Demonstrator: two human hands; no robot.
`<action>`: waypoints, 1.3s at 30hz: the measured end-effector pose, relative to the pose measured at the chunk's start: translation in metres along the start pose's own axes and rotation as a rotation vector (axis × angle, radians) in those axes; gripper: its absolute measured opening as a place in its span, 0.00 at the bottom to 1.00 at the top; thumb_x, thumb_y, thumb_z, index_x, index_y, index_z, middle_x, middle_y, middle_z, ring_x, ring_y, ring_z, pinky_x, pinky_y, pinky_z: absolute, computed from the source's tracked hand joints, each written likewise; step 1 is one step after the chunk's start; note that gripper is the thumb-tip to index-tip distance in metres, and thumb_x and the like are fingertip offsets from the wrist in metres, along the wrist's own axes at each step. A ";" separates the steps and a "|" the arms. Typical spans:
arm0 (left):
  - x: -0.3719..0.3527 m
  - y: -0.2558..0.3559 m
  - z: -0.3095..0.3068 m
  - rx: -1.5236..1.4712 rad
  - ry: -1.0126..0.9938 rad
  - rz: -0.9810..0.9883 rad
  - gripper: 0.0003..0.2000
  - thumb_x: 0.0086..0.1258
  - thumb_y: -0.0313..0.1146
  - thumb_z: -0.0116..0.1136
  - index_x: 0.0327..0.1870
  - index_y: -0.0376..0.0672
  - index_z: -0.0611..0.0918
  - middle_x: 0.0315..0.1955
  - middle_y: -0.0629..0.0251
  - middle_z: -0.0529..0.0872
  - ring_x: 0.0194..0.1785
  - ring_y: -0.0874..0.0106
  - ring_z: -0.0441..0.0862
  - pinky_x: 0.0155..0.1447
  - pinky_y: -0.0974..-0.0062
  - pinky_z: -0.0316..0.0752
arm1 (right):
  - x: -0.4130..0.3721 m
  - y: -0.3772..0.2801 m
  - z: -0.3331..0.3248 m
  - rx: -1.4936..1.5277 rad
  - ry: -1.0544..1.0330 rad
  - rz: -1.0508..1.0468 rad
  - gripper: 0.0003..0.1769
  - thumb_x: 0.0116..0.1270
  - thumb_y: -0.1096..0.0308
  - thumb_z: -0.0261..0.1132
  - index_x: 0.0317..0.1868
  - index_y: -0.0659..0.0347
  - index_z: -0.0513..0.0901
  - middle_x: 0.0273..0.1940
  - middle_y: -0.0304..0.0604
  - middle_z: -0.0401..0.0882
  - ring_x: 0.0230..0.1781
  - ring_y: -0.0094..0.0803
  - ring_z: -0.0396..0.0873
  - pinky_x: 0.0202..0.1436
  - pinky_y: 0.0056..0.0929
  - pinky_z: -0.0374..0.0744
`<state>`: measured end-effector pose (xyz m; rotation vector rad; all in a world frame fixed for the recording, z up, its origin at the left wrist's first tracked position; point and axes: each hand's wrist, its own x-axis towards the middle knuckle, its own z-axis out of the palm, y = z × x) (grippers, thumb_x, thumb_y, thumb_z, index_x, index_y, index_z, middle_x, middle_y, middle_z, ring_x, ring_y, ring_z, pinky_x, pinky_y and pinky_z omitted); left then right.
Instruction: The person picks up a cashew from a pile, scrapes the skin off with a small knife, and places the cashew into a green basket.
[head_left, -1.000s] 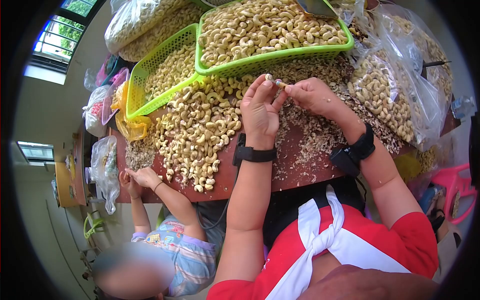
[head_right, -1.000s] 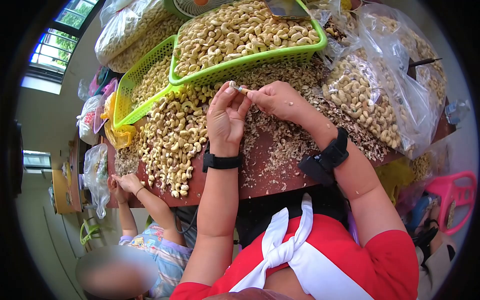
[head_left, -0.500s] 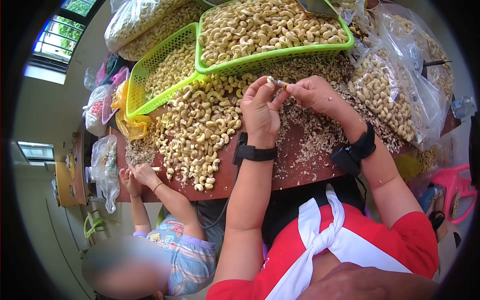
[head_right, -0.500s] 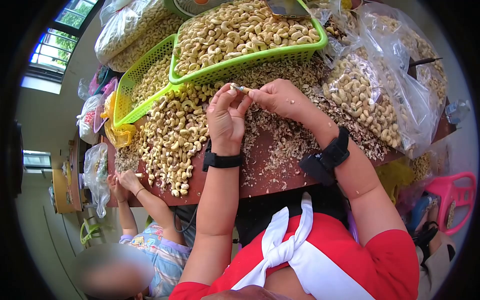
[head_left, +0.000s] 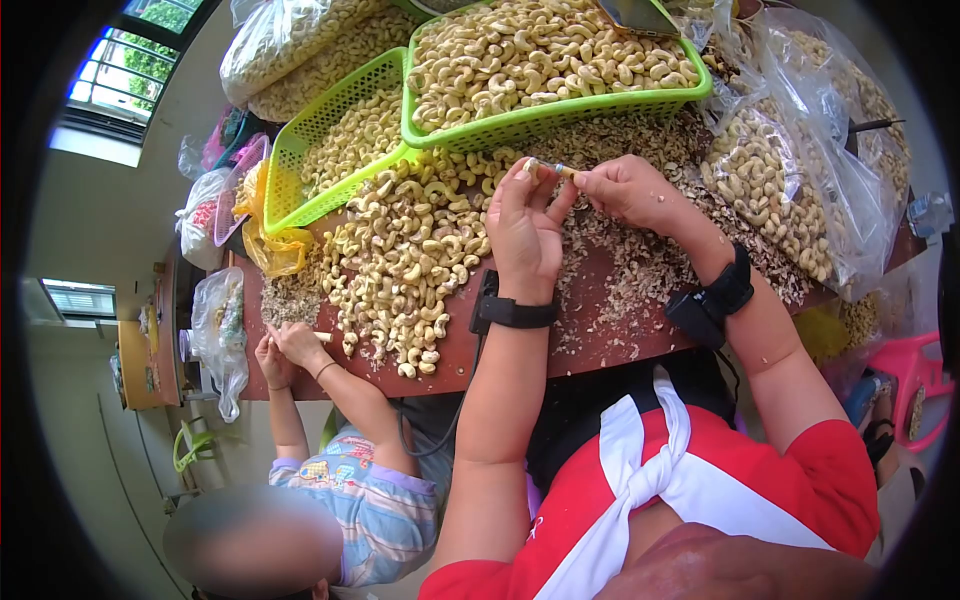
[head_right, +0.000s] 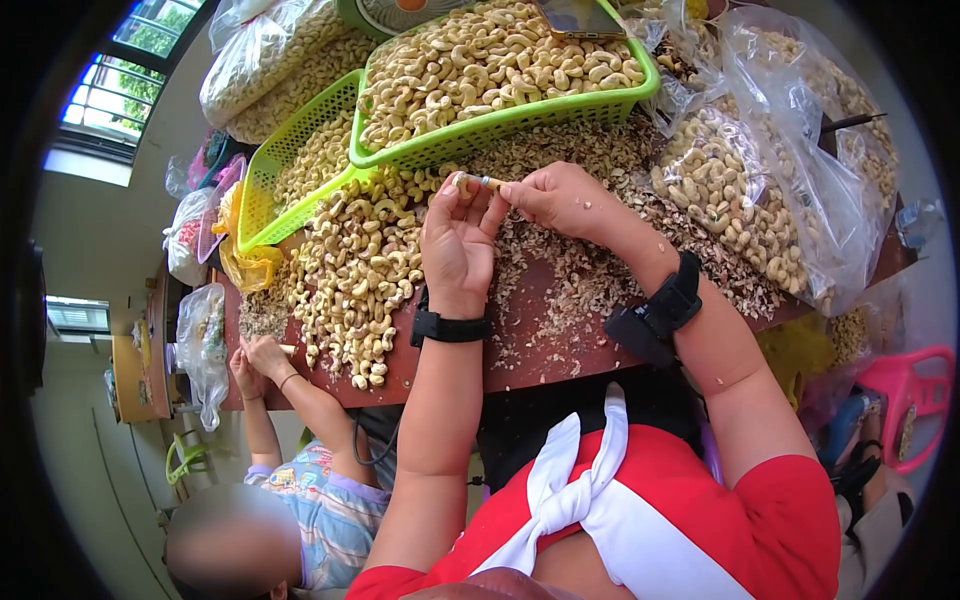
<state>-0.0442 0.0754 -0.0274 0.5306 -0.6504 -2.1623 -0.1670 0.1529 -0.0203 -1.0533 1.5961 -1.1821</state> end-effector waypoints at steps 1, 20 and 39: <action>-0.001 0.000 0.000 -0.009 0.018 0.011 0.08 0.58 0.26 0.50 0.38 0.36 0.73 0.33 0.62 0.77 0.38 0.71 0.76 0.44 0.72 0.76 | 0.000 0.000 0.001 -0.018 0.005 -0.012 0.24 0.60 0.52 0.52 0.14 0.61 0.71 0.12 0.30 0.64 0.13 0.16 0.59 0.16 0.17 0.60; -0.007 -0.006 0.004 0.042 -0.032 0.138 0.05 0.55 0.21 0.49 0.33 0.36 0.73 0.30 0.61 0.78 0.36 0.71 0.77 0.41 0.69 0.78 | -0.004 -0.008 0.001 0.044 0.007 0.003 0.22 0.60 0.54 0.54 0.15 0.61 0.72 0.13 0.30 0.66 0.13 0.15 0.60 0.16 0.16 0.60; -0.002 0.000 -0.001 0.089 -0.001 0.065 0.05 0.56 0.21 0.51 0.33 0.38 0.73 0.30 0.64 0.78 0.34 0.73 0.77 0.38 0.70 0.79 | -0.004 -0.007 0.005 0.016 -0.031 0.038 0.23 0.60 0.53 0.53 0.14 0.60 0.72 0.12 0.30 0.64 0.12 0.15 0.59 0.15 0.16 0.58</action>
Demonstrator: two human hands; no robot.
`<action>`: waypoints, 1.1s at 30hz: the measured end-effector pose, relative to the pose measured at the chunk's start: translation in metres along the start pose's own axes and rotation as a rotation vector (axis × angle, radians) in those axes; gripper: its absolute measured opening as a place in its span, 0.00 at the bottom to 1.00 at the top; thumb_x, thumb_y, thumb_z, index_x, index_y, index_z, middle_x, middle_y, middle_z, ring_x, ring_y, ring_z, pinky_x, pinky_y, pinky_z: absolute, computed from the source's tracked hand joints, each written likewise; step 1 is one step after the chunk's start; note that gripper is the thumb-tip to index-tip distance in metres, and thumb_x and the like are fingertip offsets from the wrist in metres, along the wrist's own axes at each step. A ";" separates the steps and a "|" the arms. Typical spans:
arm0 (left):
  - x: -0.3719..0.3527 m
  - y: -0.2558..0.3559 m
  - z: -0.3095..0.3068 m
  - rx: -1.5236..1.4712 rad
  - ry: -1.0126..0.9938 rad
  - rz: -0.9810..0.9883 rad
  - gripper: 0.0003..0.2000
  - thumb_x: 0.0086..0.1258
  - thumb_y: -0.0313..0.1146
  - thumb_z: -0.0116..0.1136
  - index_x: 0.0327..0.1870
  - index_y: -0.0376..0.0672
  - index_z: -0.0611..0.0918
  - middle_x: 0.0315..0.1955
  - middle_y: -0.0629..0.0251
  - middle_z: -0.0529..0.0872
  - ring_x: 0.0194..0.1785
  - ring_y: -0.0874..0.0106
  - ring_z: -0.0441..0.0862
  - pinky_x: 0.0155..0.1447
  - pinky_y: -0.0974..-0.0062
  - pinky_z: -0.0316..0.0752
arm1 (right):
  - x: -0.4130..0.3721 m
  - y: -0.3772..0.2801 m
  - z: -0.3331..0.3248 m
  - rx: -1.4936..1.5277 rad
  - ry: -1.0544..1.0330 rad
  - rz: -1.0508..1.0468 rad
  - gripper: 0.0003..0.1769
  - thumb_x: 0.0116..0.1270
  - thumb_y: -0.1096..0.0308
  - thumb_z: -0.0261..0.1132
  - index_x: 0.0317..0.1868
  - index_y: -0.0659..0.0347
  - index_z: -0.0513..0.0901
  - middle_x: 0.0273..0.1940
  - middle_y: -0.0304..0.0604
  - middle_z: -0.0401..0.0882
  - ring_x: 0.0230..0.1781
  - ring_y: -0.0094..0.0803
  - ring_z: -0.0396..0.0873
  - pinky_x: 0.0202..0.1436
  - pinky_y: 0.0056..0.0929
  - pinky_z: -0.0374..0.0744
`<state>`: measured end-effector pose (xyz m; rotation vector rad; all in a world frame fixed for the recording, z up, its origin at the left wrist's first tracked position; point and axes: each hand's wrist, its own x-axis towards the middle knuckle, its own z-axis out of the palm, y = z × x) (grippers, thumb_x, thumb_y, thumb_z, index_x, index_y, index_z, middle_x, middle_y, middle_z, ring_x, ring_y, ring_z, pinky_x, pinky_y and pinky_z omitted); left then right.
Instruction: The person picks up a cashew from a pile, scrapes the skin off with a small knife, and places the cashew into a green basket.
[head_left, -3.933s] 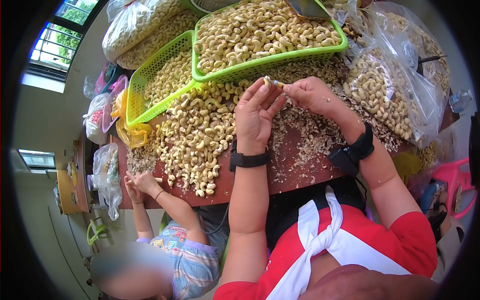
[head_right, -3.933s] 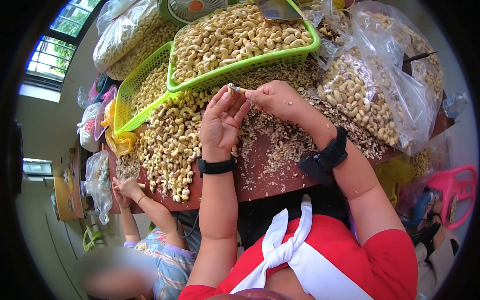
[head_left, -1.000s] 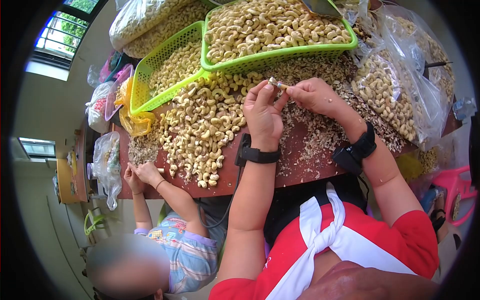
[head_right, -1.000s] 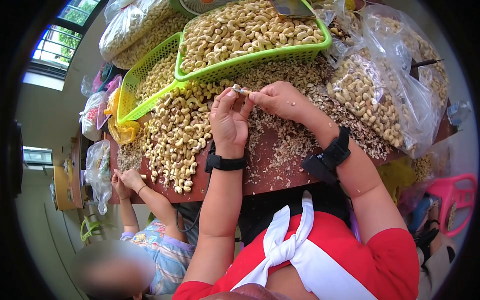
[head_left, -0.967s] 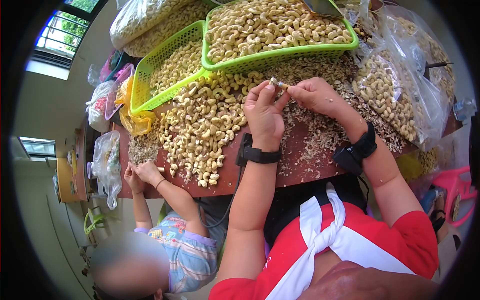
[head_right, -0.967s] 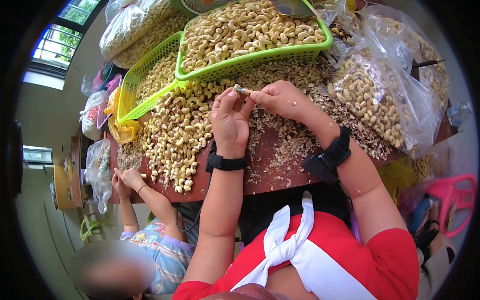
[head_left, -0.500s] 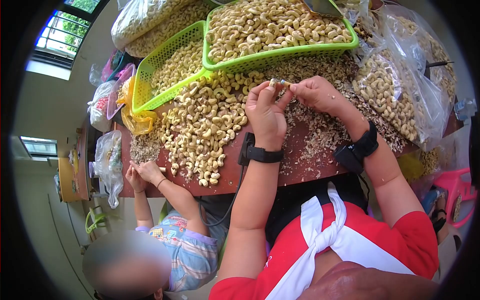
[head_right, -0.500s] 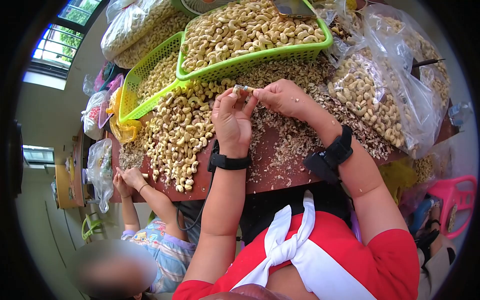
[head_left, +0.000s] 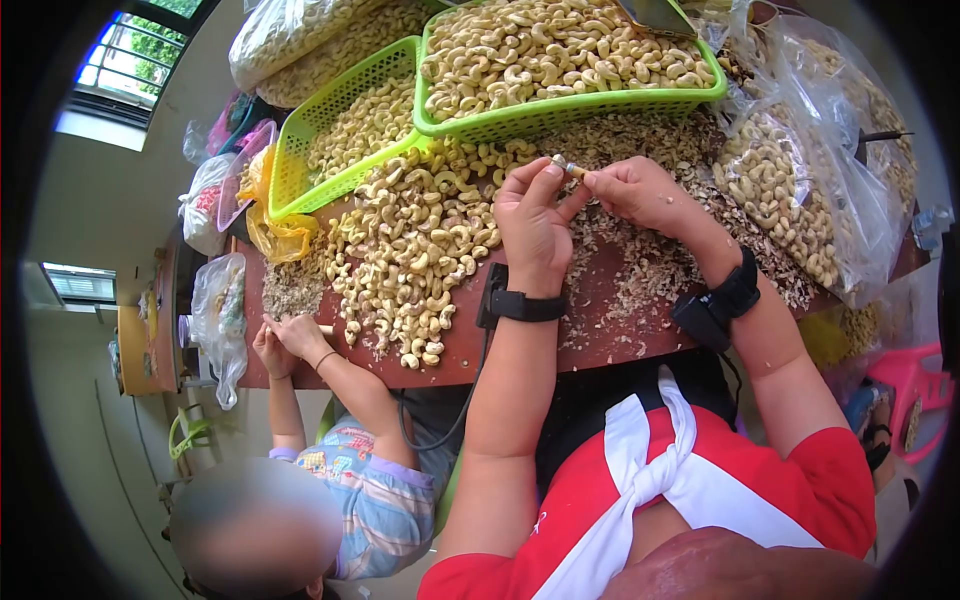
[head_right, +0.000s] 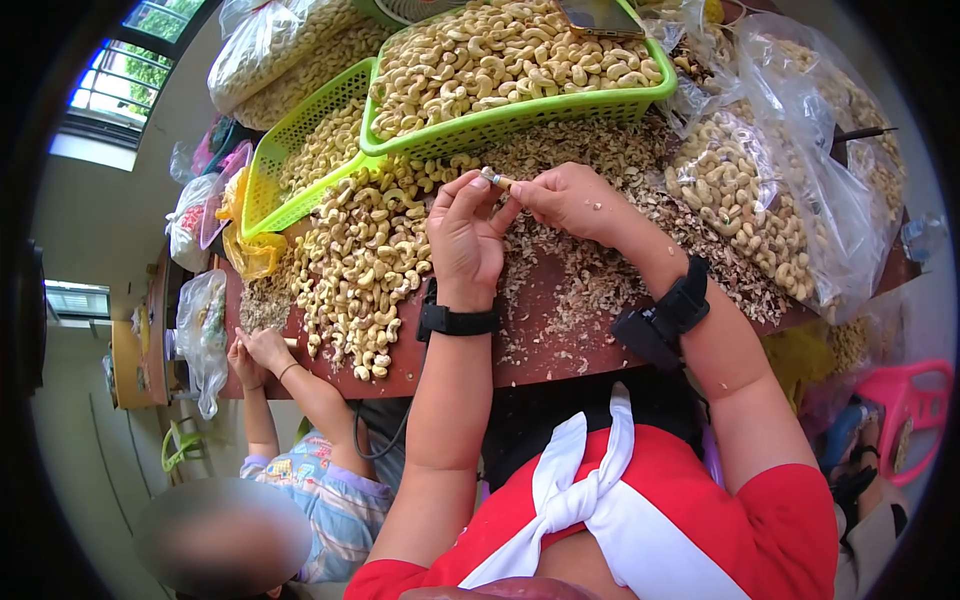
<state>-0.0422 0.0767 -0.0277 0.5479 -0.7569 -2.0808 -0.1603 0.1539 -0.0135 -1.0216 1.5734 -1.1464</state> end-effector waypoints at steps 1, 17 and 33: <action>0.000 0.000 -0.001 -0.001 -0.005 -0.002 0.05 0.56 0.20 0.51 0.33 0.38 0.73 0.29 0.64 0.78 0.34 0.73 0.77 0.38 0.70 0.79 | 0.000 0.001 0.000 0.015 0.002 -0.013 0.23 0.60 0.53 0.54 0.14 0.60 0.72 0.12 0.30 0.64 0.12 0.15 0.59 0.15 0.16 0.58; -0.006 -0.006 0.004 0.080 0.044 0.112 0.03 0.55 0.18 0.49 0.30 0.37 0.73 0.29 0.65 0.76 0.34 0.74 0.76 0.38 0.70 0.79 | 0.003 0.008 -0.004 0.000 -0.011 -0.013 0.21 0.59 0.52 0.54 0.19 0.62 0.76 0.13 0.30 0.65 0.13 0.15 0.59 0.15 0.17 0.58; -0.001 -0.003 0.002 -0.037 0.044 -0.036 0.04 0.58 0.23 0.51 0.33 0.39 0.73 0.31 0.64 0.78 0.36 0.72 0.77 0.40 0.69 0.78 | 0.003 0.004 -0.003 0.146 -0.028 0.068 0.21 0.61 0.54 0.53 0.15 0.58 0.70 0.11 0.30 0.62 0.08 0.15 0.55 0.09 0.14 0.53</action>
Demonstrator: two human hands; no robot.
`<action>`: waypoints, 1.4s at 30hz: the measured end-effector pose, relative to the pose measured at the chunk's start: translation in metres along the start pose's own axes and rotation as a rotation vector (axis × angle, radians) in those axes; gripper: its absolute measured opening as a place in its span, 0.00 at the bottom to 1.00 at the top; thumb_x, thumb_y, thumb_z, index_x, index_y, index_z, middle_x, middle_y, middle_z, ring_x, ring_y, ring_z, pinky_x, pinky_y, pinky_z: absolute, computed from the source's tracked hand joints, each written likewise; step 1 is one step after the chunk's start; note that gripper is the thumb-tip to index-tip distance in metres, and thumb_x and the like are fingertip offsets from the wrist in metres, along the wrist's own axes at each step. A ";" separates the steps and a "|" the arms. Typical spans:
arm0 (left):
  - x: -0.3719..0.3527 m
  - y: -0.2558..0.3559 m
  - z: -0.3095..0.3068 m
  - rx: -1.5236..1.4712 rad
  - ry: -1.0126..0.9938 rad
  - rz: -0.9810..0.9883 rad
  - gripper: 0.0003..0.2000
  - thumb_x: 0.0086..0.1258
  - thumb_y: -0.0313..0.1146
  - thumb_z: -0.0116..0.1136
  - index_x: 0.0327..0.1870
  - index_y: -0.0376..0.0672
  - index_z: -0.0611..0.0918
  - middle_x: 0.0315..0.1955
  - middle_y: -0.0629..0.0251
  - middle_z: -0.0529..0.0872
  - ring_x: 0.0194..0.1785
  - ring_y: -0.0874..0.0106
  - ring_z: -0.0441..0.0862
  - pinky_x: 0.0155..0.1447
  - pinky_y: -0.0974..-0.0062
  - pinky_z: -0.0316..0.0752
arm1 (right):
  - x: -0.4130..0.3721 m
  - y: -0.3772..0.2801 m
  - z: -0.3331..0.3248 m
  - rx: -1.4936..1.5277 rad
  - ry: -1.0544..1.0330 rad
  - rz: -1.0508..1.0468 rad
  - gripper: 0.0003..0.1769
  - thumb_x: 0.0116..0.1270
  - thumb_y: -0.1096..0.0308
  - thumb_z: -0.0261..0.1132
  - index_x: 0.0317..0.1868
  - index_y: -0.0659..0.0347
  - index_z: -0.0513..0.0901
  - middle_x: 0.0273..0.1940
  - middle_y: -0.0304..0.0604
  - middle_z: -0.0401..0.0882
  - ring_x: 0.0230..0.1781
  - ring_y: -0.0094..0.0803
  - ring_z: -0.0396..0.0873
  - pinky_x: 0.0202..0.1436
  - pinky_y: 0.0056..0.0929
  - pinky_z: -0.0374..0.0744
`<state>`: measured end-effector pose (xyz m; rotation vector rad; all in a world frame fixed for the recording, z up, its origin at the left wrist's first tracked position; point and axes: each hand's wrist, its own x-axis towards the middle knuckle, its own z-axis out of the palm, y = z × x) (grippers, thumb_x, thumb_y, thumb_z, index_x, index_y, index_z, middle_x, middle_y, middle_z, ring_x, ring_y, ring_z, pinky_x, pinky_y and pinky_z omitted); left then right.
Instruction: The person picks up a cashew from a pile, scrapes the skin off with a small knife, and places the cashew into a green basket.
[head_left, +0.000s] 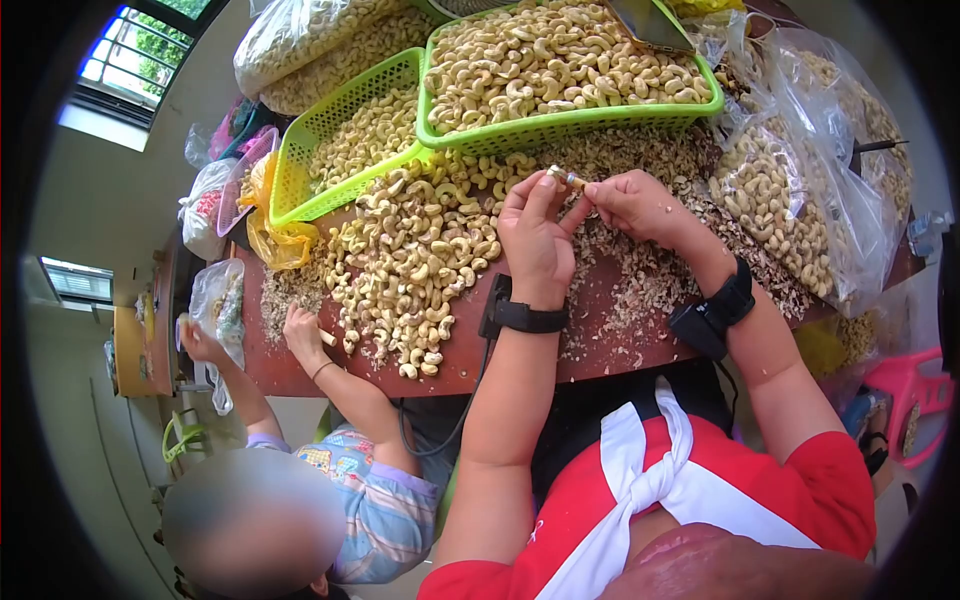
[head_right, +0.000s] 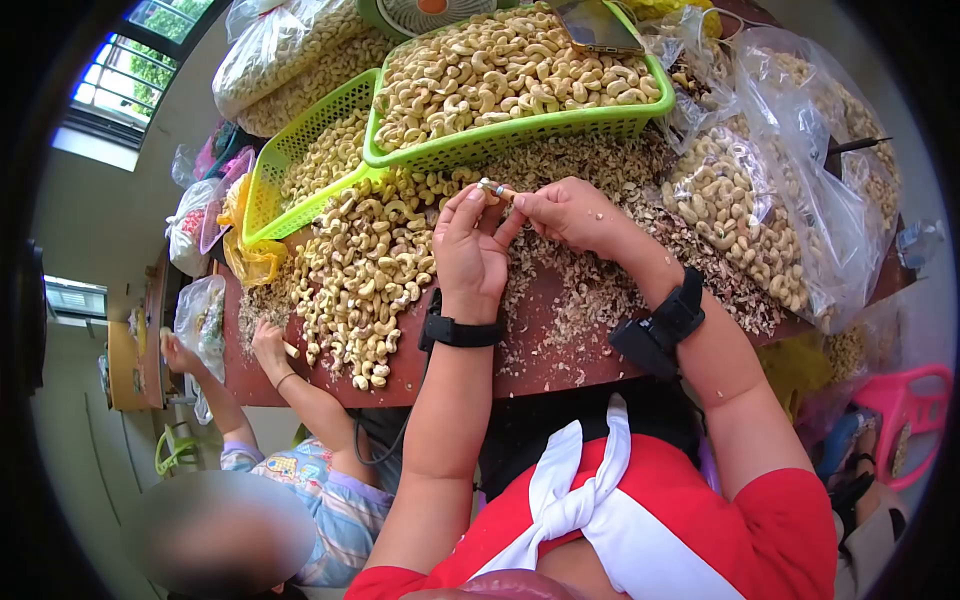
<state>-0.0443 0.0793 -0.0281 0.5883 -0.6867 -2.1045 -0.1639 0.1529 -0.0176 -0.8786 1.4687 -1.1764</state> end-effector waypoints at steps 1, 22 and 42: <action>0.001 0.000 0.000 0.004 -0.004 0.003 0.04 0.58 0.23 0.51 0.34 0.39 0.73 0.31 0.64 0.78 0.37 0.72 0.77 0.40 0.69 0.78 | 0.000 0.000 0.000 -0.014 0.003 -0.003 0.21 0.61 0.54 0.53 0.15 0.58 0.70 0.11 0.29 0.62 0.08 0.15 0.55 0.09 0.14 0.53; 0.001 -0.003 -0.002 -0.018 -0.045 -0.018 0.08 0.60 0.28 0.51 0.40 0.40 0.72 0.33 0.63 0.78 0.37 0.69 0.77 0.41 0.69 0.76 | -0.001 -0.001 -0.003 -0.035 0.004 -0.012 0.21 0.62 0.54 0.51 0.16 0.58 0.70 0.09 0.28 0.60 0.07 0.14 0.54 0.10 0.13 0.51; -0.005 -0.005 0.001 0.086 -0.072 0.085 0.07 0.61 0.23 0.48 0.40 0.39 0.71 0.34 0.62 0.77 0.38 0.71 0.76 0.43 0.67 0.76 | -0.003 0.000 -0.007 -0.013 0.023 -0.058 0.22 0.60 0.53 0.54 0.16 0.60 0.72 0.11 0.31 0.63 0.08 0.17 0.55 0.11 0.18 0.55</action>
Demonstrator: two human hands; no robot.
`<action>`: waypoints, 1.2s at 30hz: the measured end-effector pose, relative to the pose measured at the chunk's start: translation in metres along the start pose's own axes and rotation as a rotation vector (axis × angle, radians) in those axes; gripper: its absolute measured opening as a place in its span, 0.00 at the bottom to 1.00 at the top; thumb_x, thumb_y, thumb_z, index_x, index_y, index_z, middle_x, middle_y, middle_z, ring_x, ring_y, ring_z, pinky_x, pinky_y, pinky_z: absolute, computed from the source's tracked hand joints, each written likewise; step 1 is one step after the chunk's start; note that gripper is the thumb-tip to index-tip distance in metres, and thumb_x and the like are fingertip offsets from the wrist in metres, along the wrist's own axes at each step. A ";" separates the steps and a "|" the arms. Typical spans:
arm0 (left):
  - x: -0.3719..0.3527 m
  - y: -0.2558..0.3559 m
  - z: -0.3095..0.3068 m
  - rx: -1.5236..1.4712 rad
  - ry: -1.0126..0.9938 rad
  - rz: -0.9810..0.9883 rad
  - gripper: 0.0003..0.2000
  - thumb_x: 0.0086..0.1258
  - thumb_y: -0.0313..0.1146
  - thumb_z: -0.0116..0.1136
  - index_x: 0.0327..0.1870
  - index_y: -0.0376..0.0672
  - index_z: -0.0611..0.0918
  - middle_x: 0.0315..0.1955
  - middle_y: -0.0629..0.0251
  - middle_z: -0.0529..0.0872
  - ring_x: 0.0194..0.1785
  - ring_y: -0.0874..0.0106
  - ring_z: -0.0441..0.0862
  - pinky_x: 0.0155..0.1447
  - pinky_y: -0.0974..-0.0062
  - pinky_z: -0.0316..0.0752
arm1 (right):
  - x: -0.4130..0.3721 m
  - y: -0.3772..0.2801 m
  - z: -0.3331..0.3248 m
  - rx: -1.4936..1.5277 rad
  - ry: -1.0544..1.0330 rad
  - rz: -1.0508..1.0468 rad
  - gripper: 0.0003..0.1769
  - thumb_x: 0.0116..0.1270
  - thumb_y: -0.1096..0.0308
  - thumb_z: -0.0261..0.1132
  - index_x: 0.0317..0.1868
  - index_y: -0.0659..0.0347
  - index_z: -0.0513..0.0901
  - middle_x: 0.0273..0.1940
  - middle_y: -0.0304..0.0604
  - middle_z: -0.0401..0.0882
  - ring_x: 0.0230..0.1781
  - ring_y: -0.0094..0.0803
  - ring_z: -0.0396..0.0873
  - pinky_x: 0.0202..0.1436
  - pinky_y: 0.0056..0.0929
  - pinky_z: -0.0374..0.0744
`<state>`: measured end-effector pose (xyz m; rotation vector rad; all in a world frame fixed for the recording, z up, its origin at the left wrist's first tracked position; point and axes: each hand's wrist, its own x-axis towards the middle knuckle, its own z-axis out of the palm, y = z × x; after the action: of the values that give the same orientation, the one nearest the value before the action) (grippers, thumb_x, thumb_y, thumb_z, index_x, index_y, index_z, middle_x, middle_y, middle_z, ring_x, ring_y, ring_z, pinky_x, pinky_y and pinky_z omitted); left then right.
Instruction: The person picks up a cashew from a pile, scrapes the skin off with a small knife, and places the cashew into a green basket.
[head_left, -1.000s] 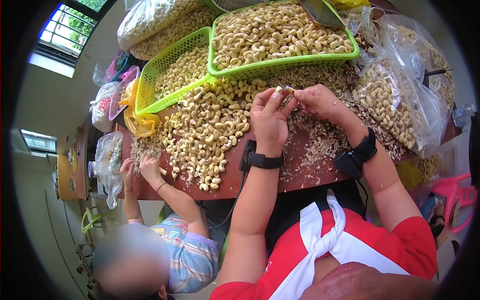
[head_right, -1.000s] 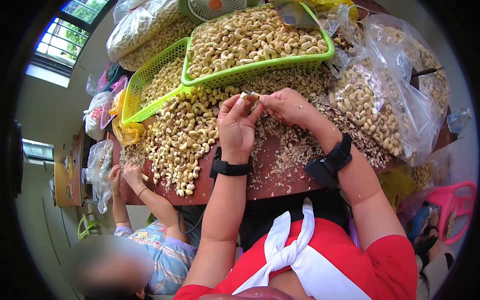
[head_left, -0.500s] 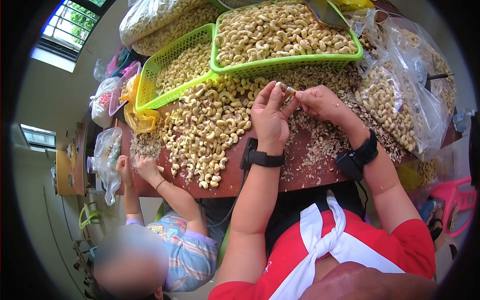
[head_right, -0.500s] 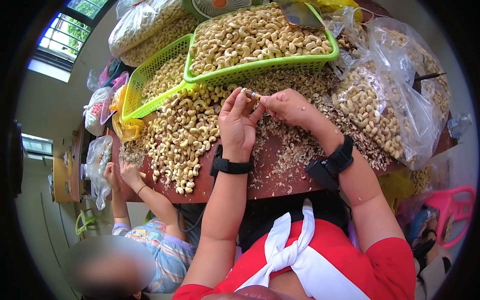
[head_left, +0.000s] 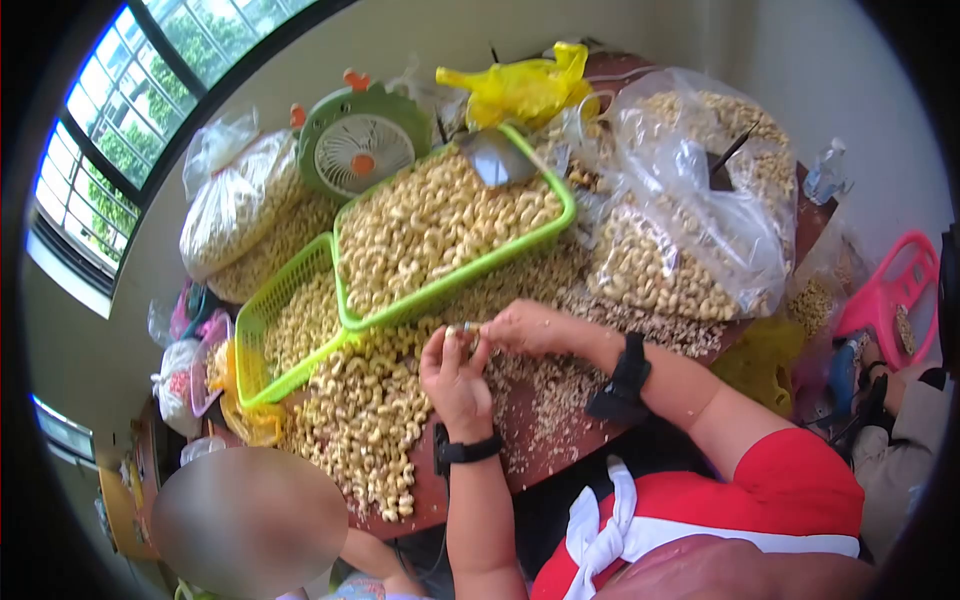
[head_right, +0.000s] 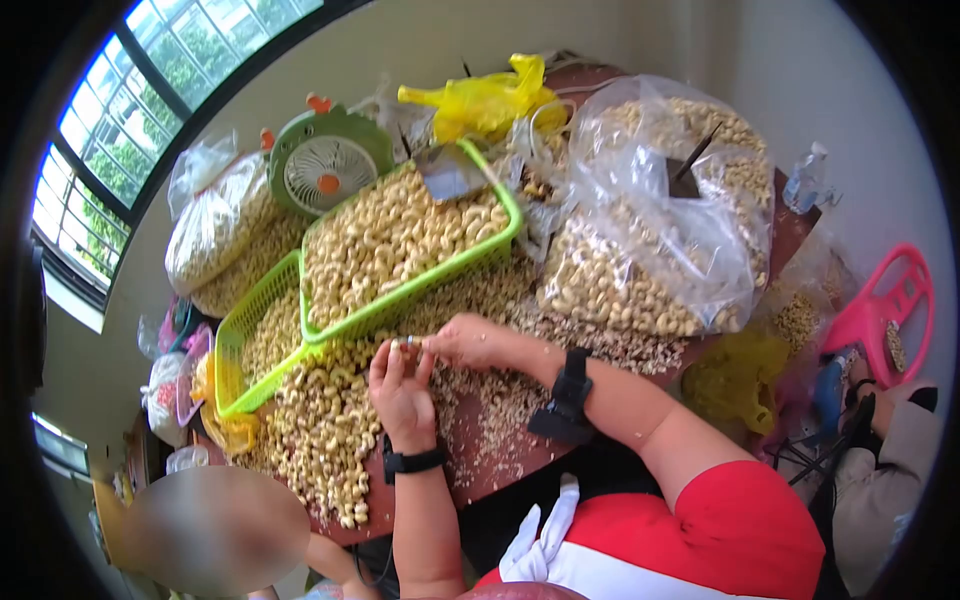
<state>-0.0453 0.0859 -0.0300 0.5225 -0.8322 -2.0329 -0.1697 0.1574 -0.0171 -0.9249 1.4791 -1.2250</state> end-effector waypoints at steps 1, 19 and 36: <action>0.002 0.000 0.001 -0.017 0.025 -0.015 0.07 0.61 0.24 0.48 0.40 0.39 0.71 0.34 0.62 0.77 0.38 0.71 0.76 0.44 0.66 0.76 | 0.002 0.001 0.001 0.029 -0.008 0.004 0.22 0.60 0.53 0.54 0.16 0.60 0.72 0.11 0.31 0.64 0.08 0.18 0.56 0.11 0.18 0.54; 0.009 0.009 -0.005 -0.113 0.081 0.005 0.07 0.59 0.23 0.50 0.38 0.37 0.71 0.31 0.61 0.78 0.32 0.73 0.77 0.37 0.78 0.78 | 0.002 -0.002 -0.006 0.033 0.014 0.110 0.22 0.61 0.52 0.53 0.16 0.58 0.68 0.08 0.28 0.57 0.06 0.16 0.51 0.09 0.16 0.51; 0.005 0.012 -0.003 -0.140 0.015 -0.094 0.08 0.56 0.20 0.53 0.36 0.36 0.71 0.33 0.58 0.78 0.36 0.68 0.78 0.42 0.74 0.77 | -0.005 -0.012 0.008 0.075 -0.026 0.056 0.21 0.61 0.52 0.53 0.17 0.58 0.70 0.09 0.26 0.58 0.07 0.13 0.53 0.09 0.13 0.50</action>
<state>-0.0391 0.0753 -0.0238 0.5055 -0.6614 -2.1526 -0.1613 0.1579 -0.0043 -0.8406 1.4198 -1.2149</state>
